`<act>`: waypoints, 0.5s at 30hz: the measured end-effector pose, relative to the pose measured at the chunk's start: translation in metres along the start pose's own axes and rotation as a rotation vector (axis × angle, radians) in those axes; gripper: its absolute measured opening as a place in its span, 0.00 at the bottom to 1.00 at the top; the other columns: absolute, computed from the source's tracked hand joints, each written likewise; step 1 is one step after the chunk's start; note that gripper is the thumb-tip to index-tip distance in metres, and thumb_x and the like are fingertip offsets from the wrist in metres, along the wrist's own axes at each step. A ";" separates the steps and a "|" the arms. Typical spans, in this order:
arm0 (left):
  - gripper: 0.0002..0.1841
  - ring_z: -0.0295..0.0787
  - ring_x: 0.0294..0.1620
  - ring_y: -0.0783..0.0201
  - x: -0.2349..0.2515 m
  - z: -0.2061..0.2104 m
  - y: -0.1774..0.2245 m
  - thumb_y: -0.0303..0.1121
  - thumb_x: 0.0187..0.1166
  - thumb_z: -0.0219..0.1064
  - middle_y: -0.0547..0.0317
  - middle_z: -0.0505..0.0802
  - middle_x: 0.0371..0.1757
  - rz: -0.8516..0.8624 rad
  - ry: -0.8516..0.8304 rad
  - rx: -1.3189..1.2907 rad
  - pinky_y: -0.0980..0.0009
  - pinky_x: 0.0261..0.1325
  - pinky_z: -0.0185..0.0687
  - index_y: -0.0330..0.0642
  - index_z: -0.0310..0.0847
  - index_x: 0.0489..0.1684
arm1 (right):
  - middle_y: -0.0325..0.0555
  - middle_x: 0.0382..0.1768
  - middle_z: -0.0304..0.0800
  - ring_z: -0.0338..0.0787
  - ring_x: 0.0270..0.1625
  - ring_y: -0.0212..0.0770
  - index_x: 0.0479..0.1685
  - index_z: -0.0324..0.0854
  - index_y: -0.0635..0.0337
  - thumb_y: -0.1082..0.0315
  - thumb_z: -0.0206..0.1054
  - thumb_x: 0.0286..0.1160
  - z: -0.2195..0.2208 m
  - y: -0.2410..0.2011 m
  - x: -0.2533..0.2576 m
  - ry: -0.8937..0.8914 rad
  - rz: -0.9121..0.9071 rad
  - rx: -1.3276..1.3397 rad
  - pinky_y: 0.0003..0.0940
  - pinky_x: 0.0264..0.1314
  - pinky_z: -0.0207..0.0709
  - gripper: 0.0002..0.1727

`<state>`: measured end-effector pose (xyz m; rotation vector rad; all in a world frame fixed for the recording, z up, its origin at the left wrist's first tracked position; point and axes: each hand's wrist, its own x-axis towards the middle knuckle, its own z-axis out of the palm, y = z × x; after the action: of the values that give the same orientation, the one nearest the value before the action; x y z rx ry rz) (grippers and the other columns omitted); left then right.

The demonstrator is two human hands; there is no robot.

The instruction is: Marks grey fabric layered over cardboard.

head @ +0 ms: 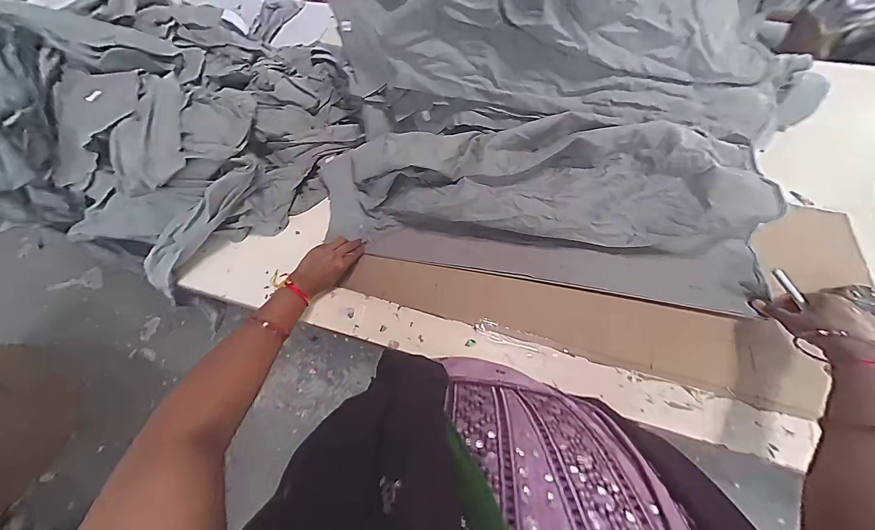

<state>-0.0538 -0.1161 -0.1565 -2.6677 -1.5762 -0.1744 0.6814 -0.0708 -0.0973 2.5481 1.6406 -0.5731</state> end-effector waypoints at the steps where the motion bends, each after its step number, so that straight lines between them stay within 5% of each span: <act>1: 0.17 0.90 0.63 0.32 0.000 0.001 0.001 0.13 0.78 0.58 0.33 0.92 0.63 -0.042 0.041 -0.065 0.39 0.57 0.85 0.27 0.88 0.60 | 0.89 0.60 0.79 0.77 0.69 0.84 0.58 0.79 0.84 0.62 0.68 0.84 -0.002 0.001 -0.002 0.014 -0.016 0.000 0.78 0.71 0.61 0.25; 4: 0.16 0.86 0.65 0.24 0.007 -0.005 0.021 0.19 0.85 0.54 0.28 0.90 0.64 -0.165 0.051 -0.203 0.30 0.64 0.77 0.27 0.88 0.60 | 0.83 0.49 0.85 0.84 0.58 0.81 0.46 0.84 0.80 0.60 0.74 0.78 -0.007 0.015 -0.008 0.068 0.003 0.037 0.79 0.60 0.69 0.23; 9: 0.19 0.77 0.72 0.18 0.008 -0.006 0.048 0.23 0.88 0.51 0.24 0.82 0.74 -0.327 -0.047 -0.103 0.22 0.64 0.71 0.25 0.79 0.71 | 0.75 0.47 0.86 0.85 0.55 0.70 0.46 0.84 0.78 0.60 0.74 0.77 -0.011 0.030 -0.008 -0.084 0.021 0.149 0.71 0.63 0.69 0.22; 15: 0.19 0.75 0.74 0.19 0.024 -0.011 0.077 0.23 0.89 0.49 0.23 0.79 0.76 -0.521 -0.165 -0.004 0.24 0.63 0.72 0.21 0.77 0.69 | 0.68 0.45 0.84 0.83 0.49 0.58 0.51 0.80 0.78 0.61 0.71 0.81 0.014 0.046 -0.013 -0.170 0.005 0.235 0.59 0.60 0.71 0.22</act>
<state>0.0236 -0.1335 -0.1405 -2.2605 -2.2927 0.0322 0.7136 -0.1052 -0.1125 2.5696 1.5941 -1.0066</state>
